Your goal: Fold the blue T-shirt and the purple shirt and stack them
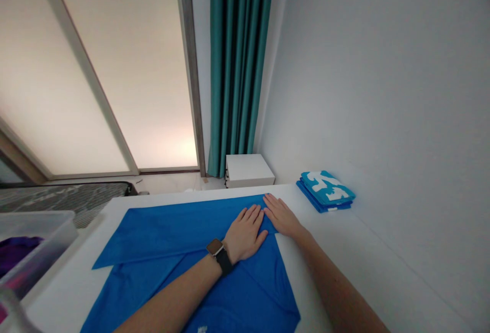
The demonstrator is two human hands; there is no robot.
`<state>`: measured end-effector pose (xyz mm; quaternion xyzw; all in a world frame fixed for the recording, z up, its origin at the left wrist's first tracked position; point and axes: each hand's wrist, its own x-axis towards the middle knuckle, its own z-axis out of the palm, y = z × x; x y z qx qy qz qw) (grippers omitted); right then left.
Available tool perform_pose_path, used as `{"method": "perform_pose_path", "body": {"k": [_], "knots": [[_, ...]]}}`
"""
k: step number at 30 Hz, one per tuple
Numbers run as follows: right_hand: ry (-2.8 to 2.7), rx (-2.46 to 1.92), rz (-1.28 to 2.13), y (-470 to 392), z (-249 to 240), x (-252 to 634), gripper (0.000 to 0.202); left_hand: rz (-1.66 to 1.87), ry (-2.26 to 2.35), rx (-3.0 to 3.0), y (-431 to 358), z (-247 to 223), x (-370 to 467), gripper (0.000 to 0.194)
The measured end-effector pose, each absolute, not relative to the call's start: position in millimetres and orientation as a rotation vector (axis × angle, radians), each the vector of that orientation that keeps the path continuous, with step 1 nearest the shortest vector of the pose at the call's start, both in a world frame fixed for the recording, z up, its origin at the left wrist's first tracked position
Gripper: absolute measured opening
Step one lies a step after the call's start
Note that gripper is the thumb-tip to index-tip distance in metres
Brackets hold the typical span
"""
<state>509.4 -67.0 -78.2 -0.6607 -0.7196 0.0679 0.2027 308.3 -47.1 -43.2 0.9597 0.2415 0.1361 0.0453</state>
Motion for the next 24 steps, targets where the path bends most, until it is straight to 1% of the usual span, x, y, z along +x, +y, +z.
{"method": "perform_pose_path", "body": {"k": [6, 12, 18, 24], "knots": [[-2.040, -1.886, 0.182, -66, -79, 510, 0.057, 0.357, 0.867, 2.921, -31, -41, 275, 0.058], [-2.059, -1.902, 0.180, -64, -85, 513, 0.063, 0.299, 1.111, 2.847, -3, -29, 185, 0.057], [-2.117, -1.964, 0.102, -64, -88, 514, 0.069, 0.225, 1.415, 2.733, 11, -22, 91, 0.055], [-2.165, -1.982, 0.024, -63, -93, 517, 0.071, 0.201, 1.668, 2.618, 18, -24, 37, 0.056]]}}
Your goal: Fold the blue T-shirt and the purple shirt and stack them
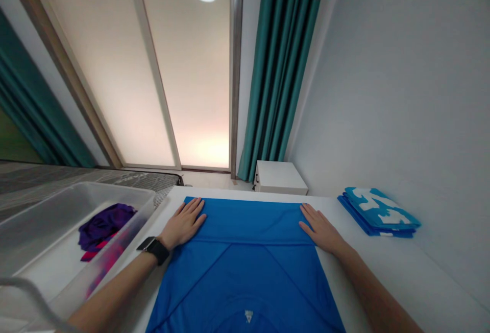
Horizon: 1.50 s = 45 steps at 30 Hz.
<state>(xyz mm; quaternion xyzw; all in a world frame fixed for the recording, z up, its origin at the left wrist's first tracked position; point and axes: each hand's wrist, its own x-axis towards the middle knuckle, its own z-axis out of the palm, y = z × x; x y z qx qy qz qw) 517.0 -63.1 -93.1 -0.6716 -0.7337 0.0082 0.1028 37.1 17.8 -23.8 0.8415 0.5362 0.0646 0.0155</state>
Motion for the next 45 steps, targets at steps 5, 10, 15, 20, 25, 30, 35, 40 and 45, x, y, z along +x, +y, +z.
{"method": "perform_pose_path", "body": {"k": [5, 10, 15, 20, 25, 30, 35, 40, 45], "knots": [[-2.169, -1.967, -0.045, -62, -103, 520, 0.069, 0.190, 1.758, 2.577, 14, -23, 33, 0.058], [-2.159, -1.962, -0.049, -60, -109, 525, 0.063, 0.135, 1.781, 2.571, 14, -22, 35, 0.058], [-2.157, -1.991, -0.026, -60, -106, 526, 0.063, 0.147, 1.808, 2.544, 17, -26, 33, 0.058], [-2.122, -1.998, 0.001, -61, -106, 526, 0.060, 0.139, 1.830, 2.512, 17, -25, 35, 0.058], [-2.101, -1.994, 0.020, -59, -108, 527, 0.059, 0.188, 1.831, 2.503, 16, -25, 36, 0.057], [-2.069, -1.957, 0.041, -60, -108, 526, 0.058, 0.289, 1.744, 2.497, 23, -31, 27, 0.056], [-2.004, -1.887, 0.062, -58, -111, 528, 0.057, 0.456, 1.534, 2.519, 25, -29, 9, 0.057], [-1.814, -1.760, 0.091, -56, -114, 536, 0.054, 0.529, 1.411, 2.605, 22, -20, -2, 0.056], [-1.768, -1.731, 0.055, -58, -113, 536, 0.051, 0.700, 1.566, 2.513, 32, -24, -4, 0.054]]}}
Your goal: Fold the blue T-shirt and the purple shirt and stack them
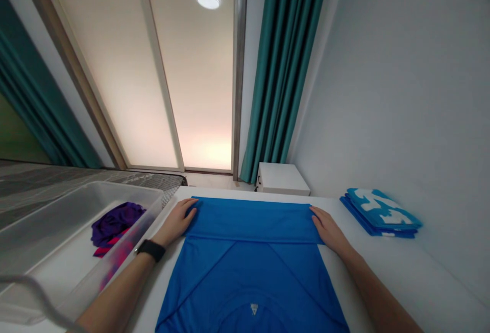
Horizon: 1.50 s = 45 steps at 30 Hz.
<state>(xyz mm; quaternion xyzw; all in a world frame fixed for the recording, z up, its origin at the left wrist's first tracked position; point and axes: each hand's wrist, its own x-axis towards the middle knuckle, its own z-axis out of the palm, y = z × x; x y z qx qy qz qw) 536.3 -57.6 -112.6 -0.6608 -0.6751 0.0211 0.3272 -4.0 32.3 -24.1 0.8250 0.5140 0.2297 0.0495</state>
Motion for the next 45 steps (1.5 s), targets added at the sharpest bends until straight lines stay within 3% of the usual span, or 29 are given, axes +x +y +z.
{"method": "perform_pose_path", "body": {"k": [7, 14, 23, 36, 45], "knots": [[-1.822, -1.788, 0.037, -60, -108, 529, 0.050, 0.773, 1.552, 2.515, 46, -34, -10, 0.050], [-1.814, -1.840, 0.011, -56, -106, 532, 0.047, 0.563, 1.894, 2.405, 67, -24, -6, 0.045], [-1.885, -2.037, 0.016, -23, -89, 537, 0.044, 0.379, 1.830, 2.429, 86, -12, 4, 0.045], [-1.925, -1.971, 0.408, 9, -60, 546, 0.012, 0.200, 1.577, 2.456, 100, 14, 2, 0.021], [-1.575, -1.879, 0.777, -3, -48, 547, 0.010, 0.268, 1.669, 2.071, 98, 25, -2, 0.018]]}}
